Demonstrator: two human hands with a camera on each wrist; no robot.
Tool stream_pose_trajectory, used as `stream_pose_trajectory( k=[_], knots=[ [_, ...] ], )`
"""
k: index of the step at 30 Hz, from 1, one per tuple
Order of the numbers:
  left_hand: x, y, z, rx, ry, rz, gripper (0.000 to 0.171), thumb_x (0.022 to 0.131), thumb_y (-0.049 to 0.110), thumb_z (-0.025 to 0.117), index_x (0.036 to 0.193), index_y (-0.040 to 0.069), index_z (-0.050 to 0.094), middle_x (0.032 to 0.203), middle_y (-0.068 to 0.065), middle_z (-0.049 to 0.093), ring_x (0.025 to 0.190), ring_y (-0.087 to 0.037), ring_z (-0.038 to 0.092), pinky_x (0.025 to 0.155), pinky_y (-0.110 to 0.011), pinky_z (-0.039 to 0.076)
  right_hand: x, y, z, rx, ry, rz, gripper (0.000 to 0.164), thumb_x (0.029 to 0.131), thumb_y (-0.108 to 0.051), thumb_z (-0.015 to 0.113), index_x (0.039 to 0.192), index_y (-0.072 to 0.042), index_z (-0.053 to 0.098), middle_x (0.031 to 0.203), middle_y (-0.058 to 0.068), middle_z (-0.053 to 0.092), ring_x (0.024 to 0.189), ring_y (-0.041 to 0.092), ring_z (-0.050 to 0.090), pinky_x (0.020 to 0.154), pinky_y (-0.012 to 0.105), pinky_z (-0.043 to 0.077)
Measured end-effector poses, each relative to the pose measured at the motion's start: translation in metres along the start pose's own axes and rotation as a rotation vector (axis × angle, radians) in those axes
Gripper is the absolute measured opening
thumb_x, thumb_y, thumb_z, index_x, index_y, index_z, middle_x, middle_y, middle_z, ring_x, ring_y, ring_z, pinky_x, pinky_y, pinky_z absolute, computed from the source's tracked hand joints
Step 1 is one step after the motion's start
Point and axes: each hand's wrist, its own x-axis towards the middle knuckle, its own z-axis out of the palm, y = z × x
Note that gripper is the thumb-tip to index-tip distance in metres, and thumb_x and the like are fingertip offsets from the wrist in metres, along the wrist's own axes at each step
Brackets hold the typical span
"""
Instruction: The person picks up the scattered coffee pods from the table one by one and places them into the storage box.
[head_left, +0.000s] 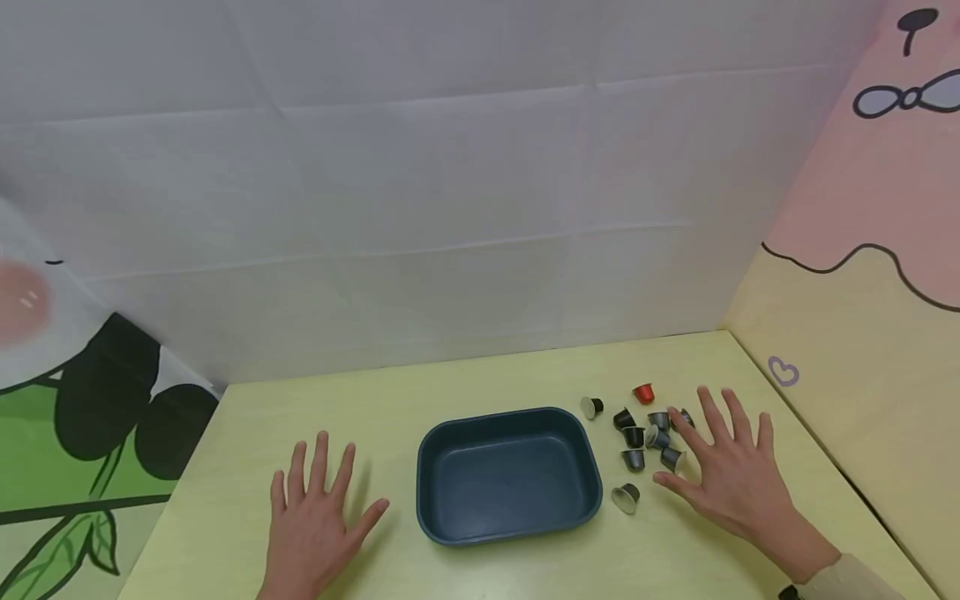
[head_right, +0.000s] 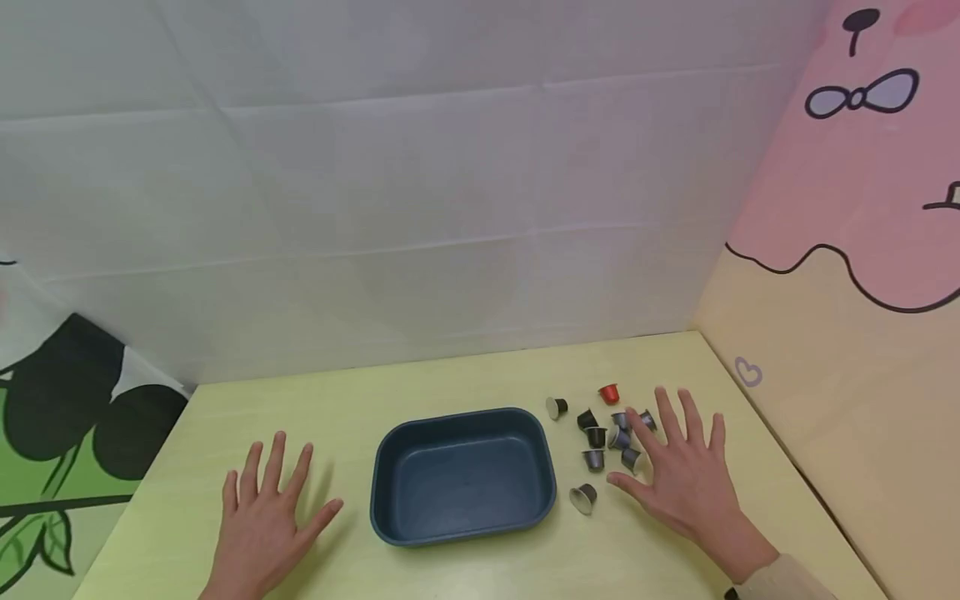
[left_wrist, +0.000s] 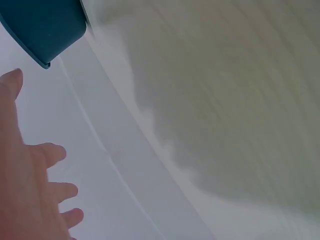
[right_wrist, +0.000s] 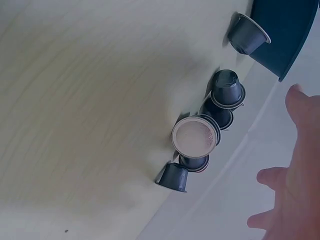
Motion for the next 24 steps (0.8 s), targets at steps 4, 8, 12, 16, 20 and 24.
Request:
stream_pose_trajectory(
  k=[4,8,12,16,20,24],
  knots=[
    [0.001,0.0,0.001,-0.003,0.025,0.019,0.085,0.085,0.071,0.058,0.145,0.011,0.052,0.159,-0.02,0.027,0.146,-0.043,0.017,0.108,-0.065,0.015,0.001,0.0,0.0,0.008,-0.006,-0.006,0.088,0.079,-0.076,0.061,0.147,-0.02,0.049,0.157,0.023,0.027,0.146,0.046,0.013,0.101,0.076,0.013],
    [0.002,0.0,0.001,-0.006,0.046,0.035,0.075,0.087,0.061,0.061,0.141,0.009,0.056,0.15,-0.022,0.041,0.14,-0.044,0.029,0.106,-0.063,0.021,0.002,0.0,0.001,0.03,-0.029,-0.008,0.085,0.082,-0.073,0.062,0.148,-0.021,0.047,0.155,0.025,0.03,0.142,0.048,0.019,0.101,0.075,0.014],
    [0.003,0.0,-0.001,-0.028,0.075,0.036,0.067,0.088,0.052,0.063,0.137,0.007,0.058,0.14,-0.023,0.052,0.131,-0.043,0.041,0.104,-0.061,0.026,0.003,0.001,0.002,0.055,-0.022,-0.026,0.08,0.084,-0.066,0.065,0.145,-0.017,0.05,0.152,0.026,0.033,0.139,0.05,0.024,0.103,0.072,0.018],
    [0.005,0.002,-0.003,-0.081,0.115,0.039,0.06,0.086,0.042,0.069,0.133,0.006,0.062,0.129,-0.02,0.061,0.118,-0.041,0.054,0.101,-0.06,0.034,0.004,0.001,0.004,0.088,0.011,-0.047,0.073,0.086,-0.058,0.068,0.141,-0.012,0.055,0.147,0.028,0.039,0.134,0.051,0.031,0.105,0.064,0.023],
    [0.006,0.007,-0.005,-0.14,0.107,0.006,0.05,0.085,0.035,0.075,0.125,0.006,0.067,0.113,-0.016,0.07,0.1,-0.037,0.064,0.092,-0.057,0.044,0.004,-0.003,0.003,0.13,0.029,-0.033,0.066,0.086,-0.049,0.072,0.138,-0.011,0.058,0.14,0.026,0.048,0.127,0.048,0.04,0.1,0.06,0.033],
    [0.007,0.016,-0.009,-0.229,0.001,-0.094,0.038,0.088,0.032,0.075,0.12,0.011,0.071,0.1,-0.006,0.074,0.085,-0.027,0.069,0.074,-0.048,0.053,0.002,-0.007,0.003,0.167,0.036,0.016,0.059,0.086,-0.04,0.075,0.135,-0.012,0.06,0.131,0.02,0.055,0.119,0.043,0.048,0.081,0.058,0.049]
  ],
)
